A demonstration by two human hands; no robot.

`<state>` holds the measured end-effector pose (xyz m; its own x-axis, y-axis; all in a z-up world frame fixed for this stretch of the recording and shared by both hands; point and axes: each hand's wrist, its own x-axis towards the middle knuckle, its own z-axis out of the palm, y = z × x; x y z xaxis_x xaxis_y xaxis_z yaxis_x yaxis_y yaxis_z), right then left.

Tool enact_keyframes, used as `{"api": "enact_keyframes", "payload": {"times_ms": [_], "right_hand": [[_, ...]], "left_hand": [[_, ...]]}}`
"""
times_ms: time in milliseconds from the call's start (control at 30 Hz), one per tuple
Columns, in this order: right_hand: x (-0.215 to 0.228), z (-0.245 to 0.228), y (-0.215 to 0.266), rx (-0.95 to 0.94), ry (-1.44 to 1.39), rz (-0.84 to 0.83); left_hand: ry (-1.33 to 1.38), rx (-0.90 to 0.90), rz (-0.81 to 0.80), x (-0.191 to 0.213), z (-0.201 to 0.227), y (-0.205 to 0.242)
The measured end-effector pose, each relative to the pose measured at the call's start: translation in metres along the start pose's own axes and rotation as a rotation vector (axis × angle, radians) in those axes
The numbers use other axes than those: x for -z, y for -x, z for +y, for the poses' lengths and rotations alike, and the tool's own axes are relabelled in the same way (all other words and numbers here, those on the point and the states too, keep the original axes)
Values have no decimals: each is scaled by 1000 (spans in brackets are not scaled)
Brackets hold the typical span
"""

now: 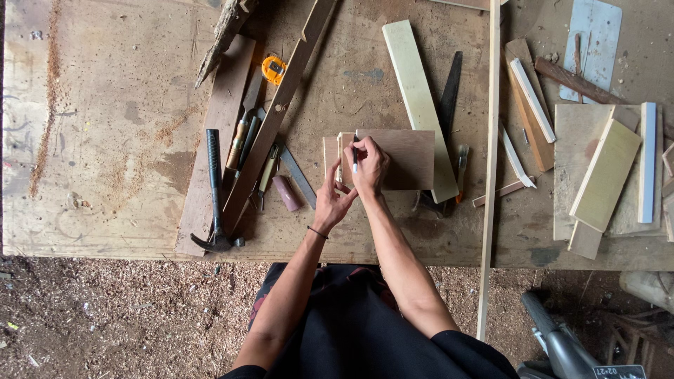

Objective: The person arranges several small rectangular wood pieces on a workbench, then uses a white marker to draw lines on the edges of the pieces. The person handles the wood pieces one at a time, aligning them before marking.

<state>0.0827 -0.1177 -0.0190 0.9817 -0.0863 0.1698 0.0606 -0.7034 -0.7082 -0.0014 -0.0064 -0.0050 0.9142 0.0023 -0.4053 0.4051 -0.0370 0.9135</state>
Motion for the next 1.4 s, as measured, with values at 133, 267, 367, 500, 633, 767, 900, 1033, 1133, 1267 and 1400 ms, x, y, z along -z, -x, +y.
{"api": "enact_keyframes", "payload": {"times_ms": [133,267,367,500,633,767,900,1033,1133,1267,1400], "right_hand": [[-1,4,0,66,-10,15],[1,4,2,51,-36,25],[6,6,5,-12,-15,61],[28,19,7,-59,-152,97],[67,36,11,-18,-97,170],[103,41,8,-25,179,277],[128,42,13,-11,196,282],[128,55,15,-105,146,259],[122,71,22,-439,27,175],[118,93,27,-415,-74,250],[131,103,19,-397,-256,287]], "left_hand": [[-11,35,-3,-1,-3,-1],[5,28,-17,-1,-7,-2],[20,-39,-34,0,-8,-2],[-99,-38,-47,3,-3,-3],[-212,-17,-3,12,8,-3],[-263,-156,96,18,18,-2],[-250,-146,91,16,23,-4],[-245,-251,103,11,19,-11],[-339,-272,78,9,8,-14],[-424,-300,-31,-1,-3,-29],[-610,-605,-68,5,8,-36]]}}
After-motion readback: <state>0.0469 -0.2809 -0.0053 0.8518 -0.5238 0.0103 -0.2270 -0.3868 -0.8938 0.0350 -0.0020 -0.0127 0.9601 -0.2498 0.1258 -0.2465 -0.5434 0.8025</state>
